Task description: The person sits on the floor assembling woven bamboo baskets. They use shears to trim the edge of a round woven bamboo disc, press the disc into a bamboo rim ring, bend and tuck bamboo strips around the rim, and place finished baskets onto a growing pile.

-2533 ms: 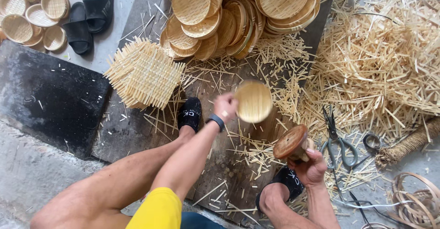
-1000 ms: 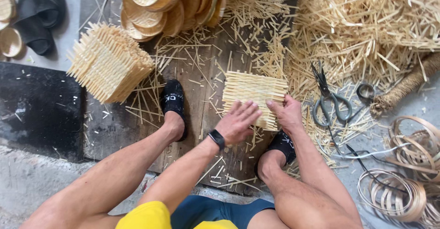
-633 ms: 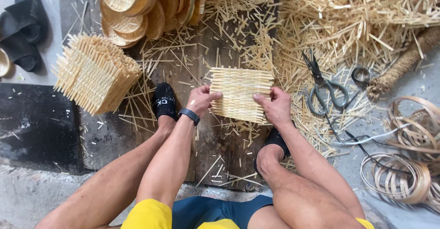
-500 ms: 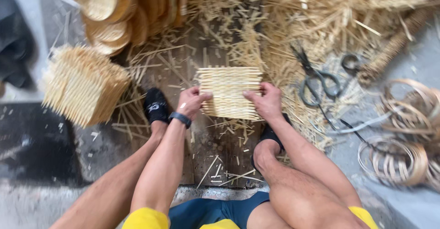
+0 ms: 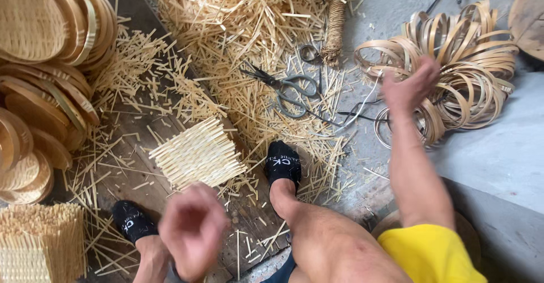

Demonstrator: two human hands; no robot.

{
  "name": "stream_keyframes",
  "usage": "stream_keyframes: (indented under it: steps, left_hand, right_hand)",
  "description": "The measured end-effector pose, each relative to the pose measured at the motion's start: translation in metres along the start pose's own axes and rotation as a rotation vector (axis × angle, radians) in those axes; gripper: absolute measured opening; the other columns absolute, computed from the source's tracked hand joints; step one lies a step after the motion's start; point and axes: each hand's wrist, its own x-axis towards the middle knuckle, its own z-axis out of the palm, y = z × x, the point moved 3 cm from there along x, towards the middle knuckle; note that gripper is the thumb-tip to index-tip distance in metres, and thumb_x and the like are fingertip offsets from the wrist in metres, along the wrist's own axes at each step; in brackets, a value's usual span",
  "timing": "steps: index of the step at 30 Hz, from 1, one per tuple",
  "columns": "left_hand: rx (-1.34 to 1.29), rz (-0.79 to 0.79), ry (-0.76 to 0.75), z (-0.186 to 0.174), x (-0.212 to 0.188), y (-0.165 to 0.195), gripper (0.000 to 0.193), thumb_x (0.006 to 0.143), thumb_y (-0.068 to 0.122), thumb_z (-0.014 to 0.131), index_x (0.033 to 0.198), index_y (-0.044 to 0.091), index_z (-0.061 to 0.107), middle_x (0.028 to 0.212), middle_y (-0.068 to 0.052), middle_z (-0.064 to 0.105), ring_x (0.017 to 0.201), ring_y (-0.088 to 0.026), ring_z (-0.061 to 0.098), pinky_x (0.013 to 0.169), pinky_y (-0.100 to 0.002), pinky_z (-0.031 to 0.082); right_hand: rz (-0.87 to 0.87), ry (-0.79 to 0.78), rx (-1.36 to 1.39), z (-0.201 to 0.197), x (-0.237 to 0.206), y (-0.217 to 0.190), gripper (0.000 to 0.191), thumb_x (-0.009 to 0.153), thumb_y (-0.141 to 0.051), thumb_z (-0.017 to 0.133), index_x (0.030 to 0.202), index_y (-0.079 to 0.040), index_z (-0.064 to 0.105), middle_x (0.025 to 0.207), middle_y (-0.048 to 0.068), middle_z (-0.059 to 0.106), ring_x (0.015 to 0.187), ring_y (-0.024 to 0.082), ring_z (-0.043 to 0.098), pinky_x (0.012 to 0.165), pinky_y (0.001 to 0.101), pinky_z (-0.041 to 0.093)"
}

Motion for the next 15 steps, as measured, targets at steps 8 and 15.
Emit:
stream_keyframes:
  steps: [8,15]
  left_hand:
    - [-0.202,0.097,0.052,0.02,0.005,0.063,0.023,0.096,0.006,0.076,0.114,0.001,0.062,0.095,-0.008,0.064,0.079,-0.013,0.058,0.072,-0.027,0.049]
    - [-0.192,0.091,0.109,0.014,-0.022,0.062,0.018,0.095,0.006,0.075,0.107,0.001,0.063,0.092,-0.008,0.064,0.078,-0.014,0.057,0.07,-0.027,0.048]
  right_hand:
    - [0.04,-0.451,0.061,0.007,0.022,0.013,0.037,0.103,-0.023,0.064,0.132,0.0,0.059,0.121,0.02,0.061,0.113,0.034,0.061,0.098,0.0498,0.046]
    - [-0.061,-0.543,0.215,-0.027,-0.113,-0.058,0.017,0.099,-0.016,0.065,0.111,-0.011,0.075,0.092,0.008,0.069,0.075,0.027,0.067,0.076,0.0433,0.052]
